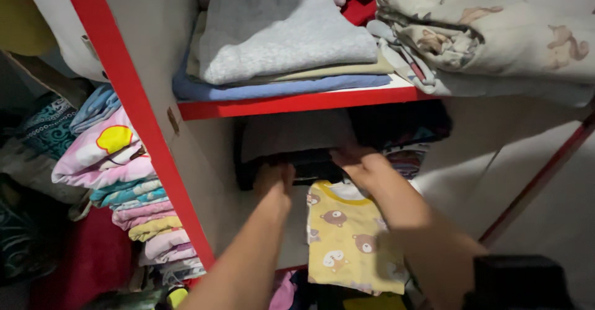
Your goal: The person folds various garments including shirts, pants, and baby clothes by hand and places them into a red-framed wardrobe. The person repeatedly picks up items from a pile on the floor, folds them, and stacks them on shelves.
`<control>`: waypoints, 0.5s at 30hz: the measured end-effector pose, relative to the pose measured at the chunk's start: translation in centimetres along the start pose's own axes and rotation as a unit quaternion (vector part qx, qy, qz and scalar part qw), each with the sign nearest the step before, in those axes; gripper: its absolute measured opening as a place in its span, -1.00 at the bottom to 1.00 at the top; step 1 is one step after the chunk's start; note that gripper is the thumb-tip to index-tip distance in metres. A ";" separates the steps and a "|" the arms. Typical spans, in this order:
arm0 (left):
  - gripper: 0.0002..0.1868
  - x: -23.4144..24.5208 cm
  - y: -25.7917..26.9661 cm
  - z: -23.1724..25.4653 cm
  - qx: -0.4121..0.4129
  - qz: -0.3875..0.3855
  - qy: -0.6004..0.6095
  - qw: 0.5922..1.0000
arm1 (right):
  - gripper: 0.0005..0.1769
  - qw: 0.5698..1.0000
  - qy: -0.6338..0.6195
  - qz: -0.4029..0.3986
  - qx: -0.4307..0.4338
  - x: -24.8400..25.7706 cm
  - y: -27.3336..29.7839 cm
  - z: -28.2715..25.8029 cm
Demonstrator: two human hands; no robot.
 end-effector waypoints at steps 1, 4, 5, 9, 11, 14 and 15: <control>-0.59 1.1 1.3 -0.4 0.011 0.011 -0.009 1.000 | -0.59 1.000 -0.016 -0.020 0.002 0.0 2.6 0.0; -0.61 6.5 7.6 -1.7 0.127 0.091 -0.079 0.985 | -0.55 0.984 0.138 0.110 0.030 3.4 12.0 -1.8; -0.61 7.0 9.3 -1.4 0.097 0.074 -0.117 0.986 | -0.50 0.972 0.181 0.139 0.051 4.5 15.0 -2.4; -0.52 7.1 15.3 -0.3 0.030 0.047 -0.336 0.940 | -0.45 0.901 0.333 0.253 0.116 8.3 23.9 -3.0; -0.43 7.0 17.7 -0.1 0.027 0.042 -0.422 0.905 | -0.48 0.876 0.385 0.276 0.089 9.0 26.4 -1.7; -0.23 6.0 19.7 -0.4 0.021 0.027 -0.485 0.874 | -0.52 0.876 0.401 0.264 -0.051 8.7 28.2 2.2; -0.14 5.8 20.1 -0.4 0.012 0.032 -0.512 0.858 | -0.54 0.874 0.396 0.263 -0.097 8.5 28.6 3.6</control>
Point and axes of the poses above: each hand's wrist, its own y-axis away from the middle knuckle, its own x-axis out of the back of the hand, z = x × y, the point moved 6 cm from there along -y, towards the middle knuckle, and after that the axes turned 11 degrees about y, right-handed, at the moved point
